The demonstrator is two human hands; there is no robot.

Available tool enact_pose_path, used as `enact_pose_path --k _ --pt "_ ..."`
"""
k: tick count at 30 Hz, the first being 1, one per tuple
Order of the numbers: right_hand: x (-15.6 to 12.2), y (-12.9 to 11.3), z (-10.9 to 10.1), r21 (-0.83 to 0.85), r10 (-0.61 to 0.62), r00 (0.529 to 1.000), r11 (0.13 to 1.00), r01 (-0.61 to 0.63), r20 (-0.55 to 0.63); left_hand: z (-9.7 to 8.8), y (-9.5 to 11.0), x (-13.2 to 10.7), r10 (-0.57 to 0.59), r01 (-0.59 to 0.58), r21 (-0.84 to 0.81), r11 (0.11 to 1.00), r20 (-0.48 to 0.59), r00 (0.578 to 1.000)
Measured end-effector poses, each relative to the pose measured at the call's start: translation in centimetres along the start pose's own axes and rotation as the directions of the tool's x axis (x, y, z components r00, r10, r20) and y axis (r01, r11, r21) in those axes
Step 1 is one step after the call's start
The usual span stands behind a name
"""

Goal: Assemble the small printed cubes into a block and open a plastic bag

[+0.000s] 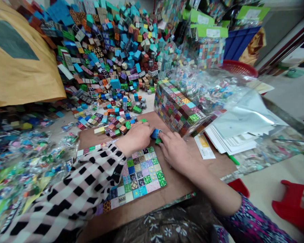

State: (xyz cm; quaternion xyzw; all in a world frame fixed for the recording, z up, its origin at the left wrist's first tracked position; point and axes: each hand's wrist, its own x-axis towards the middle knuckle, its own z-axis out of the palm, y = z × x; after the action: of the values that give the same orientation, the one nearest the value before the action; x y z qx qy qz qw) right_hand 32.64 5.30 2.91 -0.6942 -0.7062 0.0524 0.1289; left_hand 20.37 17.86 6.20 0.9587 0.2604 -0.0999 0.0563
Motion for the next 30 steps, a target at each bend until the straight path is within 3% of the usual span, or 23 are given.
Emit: enact_pose_path --k 4,13,21,25,30 --pt "-0.1 -0.3 0.2 -0.092 -0.096 0.994 0.991 0.100 0.045 0.2 -0.5 0.2 0.008 -0.008 0.013 1.000 0.000 1.000" --pt "-0.1 -0.4 0.8 -0.150 -0.112 0.992 0.982 0.118 0.052 2.4 -2.0 1.6 0.125 -0.125 0.007 0.992 -0.137 0.983" --pt "0.4 -0.7 -0.3 -0.175 -0.086 0.984 0.978 0.113 0.156 1.5 -1.3 1.0 0.133 -0.117 0.097 0.988 -0.180 0.975" --pt "0.1 -0.5 -0.1 -0.157 -0.077 0.992 0.983 0.092 0.098 0.7 -0.7 0.9 0.111 -0.098 0.110 0.989 -0.115 0.987" --pt "-0.6 0.1 0.8 -0.150 -0.054 0.998 0.987 0.056 0.018 0.5 -0.3 0.8 0.081 -0.068 0.114 0.991 -0.116 0.990"
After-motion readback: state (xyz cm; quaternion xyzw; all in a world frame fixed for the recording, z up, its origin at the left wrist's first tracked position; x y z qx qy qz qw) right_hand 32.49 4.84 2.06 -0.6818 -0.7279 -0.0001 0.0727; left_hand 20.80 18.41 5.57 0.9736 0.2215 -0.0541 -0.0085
